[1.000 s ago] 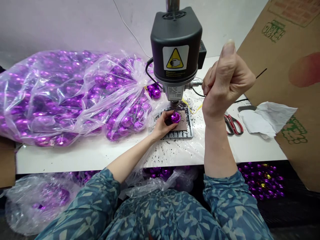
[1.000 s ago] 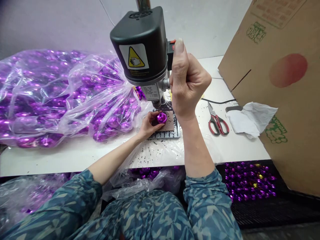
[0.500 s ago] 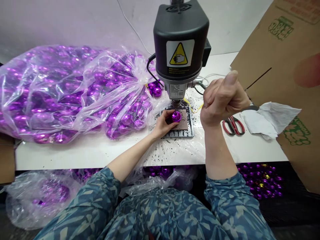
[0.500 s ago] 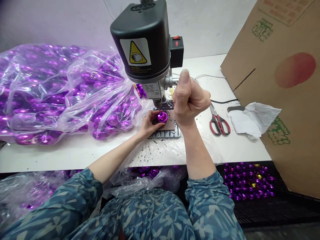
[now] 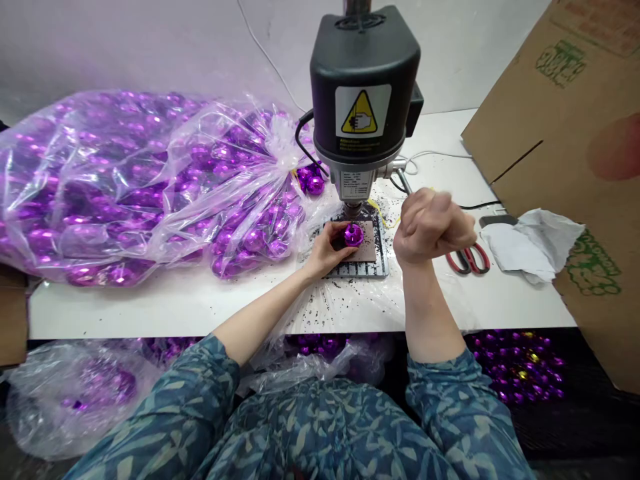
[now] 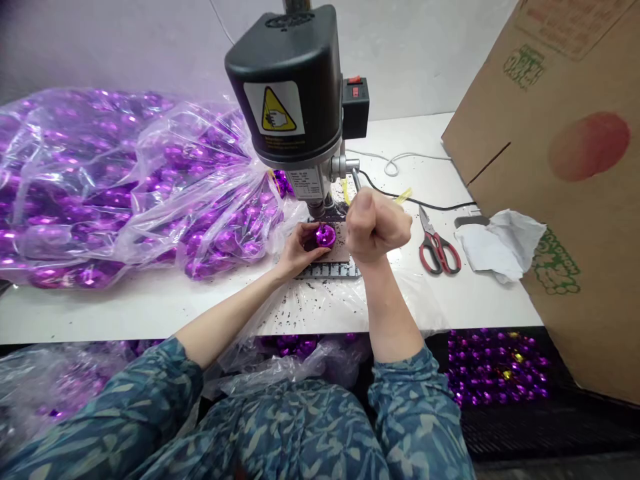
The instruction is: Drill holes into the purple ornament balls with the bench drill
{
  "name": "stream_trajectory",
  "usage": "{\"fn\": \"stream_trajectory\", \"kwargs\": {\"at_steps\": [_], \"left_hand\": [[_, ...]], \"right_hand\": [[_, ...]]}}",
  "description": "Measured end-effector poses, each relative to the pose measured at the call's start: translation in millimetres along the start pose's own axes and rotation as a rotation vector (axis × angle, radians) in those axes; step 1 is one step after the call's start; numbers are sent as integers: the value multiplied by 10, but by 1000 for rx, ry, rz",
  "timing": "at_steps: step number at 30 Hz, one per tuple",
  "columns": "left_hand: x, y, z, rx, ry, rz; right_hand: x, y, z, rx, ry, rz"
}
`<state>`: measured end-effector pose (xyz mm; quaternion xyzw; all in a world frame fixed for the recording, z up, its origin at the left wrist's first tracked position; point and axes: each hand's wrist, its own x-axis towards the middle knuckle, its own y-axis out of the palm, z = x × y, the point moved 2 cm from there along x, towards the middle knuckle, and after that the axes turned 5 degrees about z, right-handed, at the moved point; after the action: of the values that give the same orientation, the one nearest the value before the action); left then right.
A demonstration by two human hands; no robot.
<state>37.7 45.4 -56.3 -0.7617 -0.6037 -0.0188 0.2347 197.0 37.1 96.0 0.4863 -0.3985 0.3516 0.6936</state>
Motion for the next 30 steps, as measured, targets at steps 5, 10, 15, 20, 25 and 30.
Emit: {"fn": "stream_trajectory", "kwargs": {"at_steps": [5,10,15,20,25,30], "left_hand": [[2,10,-19,30,-10,-50],[-268,-228,-382,104,-117,-28],[-1117,-439,-863,277,-60,819],[-1709,-421,-943,665,162,946],[-977,-591,-742,426,146,821],[652,-882,-165,728,-61,140]], "right_hand": [[473,271,108,-64,244,61],[747,427,23,54,325,100],[726,407,22,129,350,105],[698,377,45,86,327,108],[676,355,32,68,304,117],[662,333,29,48,308,124]]}}
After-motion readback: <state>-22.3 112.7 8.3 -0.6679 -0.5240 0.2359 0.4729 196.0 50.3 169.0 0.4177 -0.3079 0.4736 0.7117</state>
